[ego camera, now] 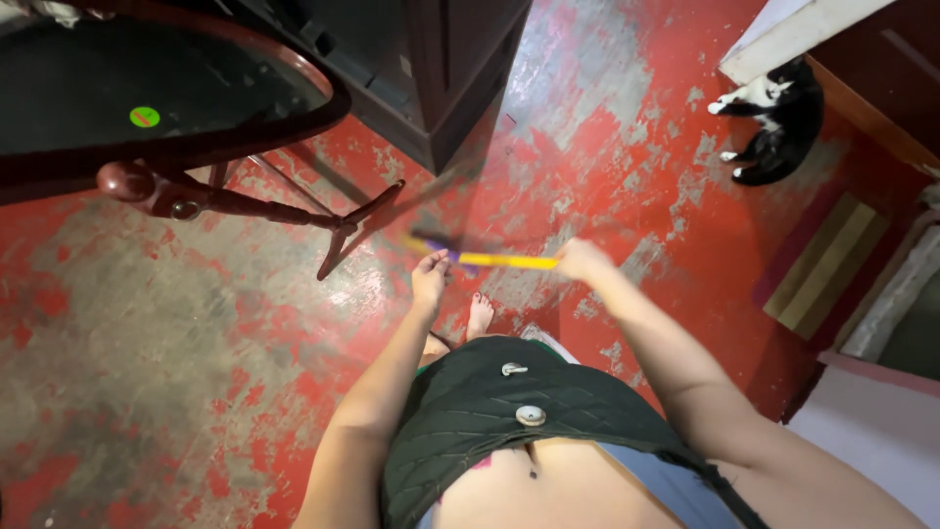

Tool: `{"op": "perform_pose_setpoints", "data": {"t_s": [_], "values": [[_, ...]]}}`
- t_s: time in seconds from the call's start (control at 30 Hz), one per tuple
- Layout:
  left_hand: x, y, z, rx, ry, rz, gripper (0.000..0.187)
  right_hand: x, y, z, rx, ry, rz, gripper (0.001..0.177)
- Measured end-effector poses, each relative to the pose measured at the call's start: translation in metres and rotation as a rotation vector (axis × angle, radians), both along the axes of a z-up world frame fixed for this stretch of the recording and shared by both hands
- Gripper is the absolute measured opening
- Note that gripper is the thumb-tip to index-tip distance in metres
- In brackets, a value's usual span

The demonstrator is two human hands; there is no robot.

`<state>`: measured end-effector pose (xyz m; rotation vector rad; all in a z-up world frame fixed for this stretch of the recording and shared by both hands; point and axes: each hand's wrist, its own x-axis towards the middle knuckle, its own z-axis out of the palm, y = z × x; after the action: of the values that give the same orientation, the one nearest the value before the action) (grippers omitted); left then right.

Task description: Sweeping the red painted concrete floor in a cluttered bedroom area using a broom.

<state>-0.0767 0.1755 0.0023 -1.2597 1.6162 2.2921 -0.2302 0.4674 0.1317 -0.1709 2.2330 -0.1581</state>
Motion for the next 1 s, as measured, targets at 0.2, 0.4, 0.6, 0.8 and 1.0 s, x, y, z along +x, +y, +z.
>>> {"op": "perform_pose_setpoints", "data": {"t_s": [0.2,0.4,0.6,0.8,1.0], "values": [[-0.001,0.001,0.007,-0.082,-0.002,-0.03,0.024,0.017,-0.005,-0.087,-0.01,-0.049,0.207,0.026],[0.012,-0.006,0.007,-0.081,-0.067,0.026,0.024,-0.055,0.013,-0.062,0.148,0.082,-0.156,0.04],[0.015,-0.004,0.012,-0.052,-0.055,0.053,0.025,-0.115,0.016,-0.056,0.199,0.207,-0.305,0.043],[0.014,0.001,0.02,-0.085,-0.099,0.009,0.026,-0.113,0.028,-0.035,0.049,0.29,-0.417,0.032],[0.001,0.008,0.011,-0.069,-0.041,-0.01,0.026,-0.086,0.024,0.013,-0.021,0.135,-0.329,0.029]]}}
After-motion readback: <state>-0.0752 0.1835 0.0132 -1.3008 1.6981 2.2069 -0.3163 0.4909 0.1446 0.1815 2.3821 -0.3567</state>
